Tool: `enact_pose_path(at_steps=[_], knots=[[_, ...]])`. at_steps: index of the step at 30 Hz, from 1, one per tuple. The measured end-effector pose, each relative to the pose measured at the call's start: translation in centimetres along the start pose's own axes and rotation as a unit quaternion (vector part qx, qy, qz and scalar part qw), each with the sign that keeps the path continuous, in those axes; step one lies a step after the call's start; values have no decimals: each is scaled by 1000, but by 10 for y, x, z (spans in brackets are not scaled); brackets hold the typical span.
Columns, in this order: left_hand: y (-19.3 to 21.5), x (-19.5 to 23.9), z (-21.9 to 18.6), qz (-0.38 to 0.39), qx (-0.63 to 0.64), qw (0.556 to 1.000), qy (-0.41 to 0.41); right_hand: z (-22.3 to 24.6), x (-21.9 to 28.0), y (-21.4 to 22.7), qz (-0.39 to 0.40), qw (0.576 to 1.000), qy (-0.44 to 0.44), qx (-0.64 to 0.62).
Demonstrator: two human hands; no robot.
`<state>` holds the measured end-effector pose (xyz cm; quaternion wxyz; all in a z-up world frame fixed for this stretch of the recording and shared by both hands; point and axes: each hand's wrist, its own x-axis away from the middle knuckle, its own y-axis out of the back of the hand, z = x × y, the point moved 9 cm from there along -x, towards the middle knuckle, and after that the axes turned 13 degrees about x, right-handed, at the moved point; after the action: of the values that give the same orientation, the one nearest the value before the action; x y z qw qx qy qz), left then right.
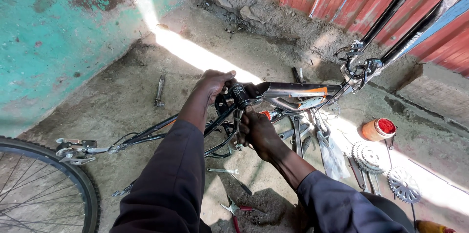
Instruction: The person sits on the floor and uses a wrench to tighten a bolt on the bicycle frame. They then use pliers to adjust a cable or wire near the frame's head tube area.
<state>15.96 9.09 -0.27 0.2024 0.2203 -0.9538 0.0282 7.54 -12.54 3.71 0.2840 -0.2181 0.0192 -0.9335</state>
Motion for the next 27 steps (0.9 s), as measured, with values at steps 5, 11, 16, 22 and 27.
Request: enact_pose_path(at_steps=[5,11,16,22,27], knots=[[0,26,-12,4,32,999,-4,15,-20,16,-63,831,230,502],[1,45,-25,5,100,995,-11,31,-8,15,-187,697,214,658],[-2,43,-23,10,130,991,-10,36,7,13,-172,738,189,625],[5,39,-30,-27,87,996,-14,14,18,-20,91,987,6,-130],[7,13,-16,-39,10,999,2,5,10,-19,83,990,7,-110]])
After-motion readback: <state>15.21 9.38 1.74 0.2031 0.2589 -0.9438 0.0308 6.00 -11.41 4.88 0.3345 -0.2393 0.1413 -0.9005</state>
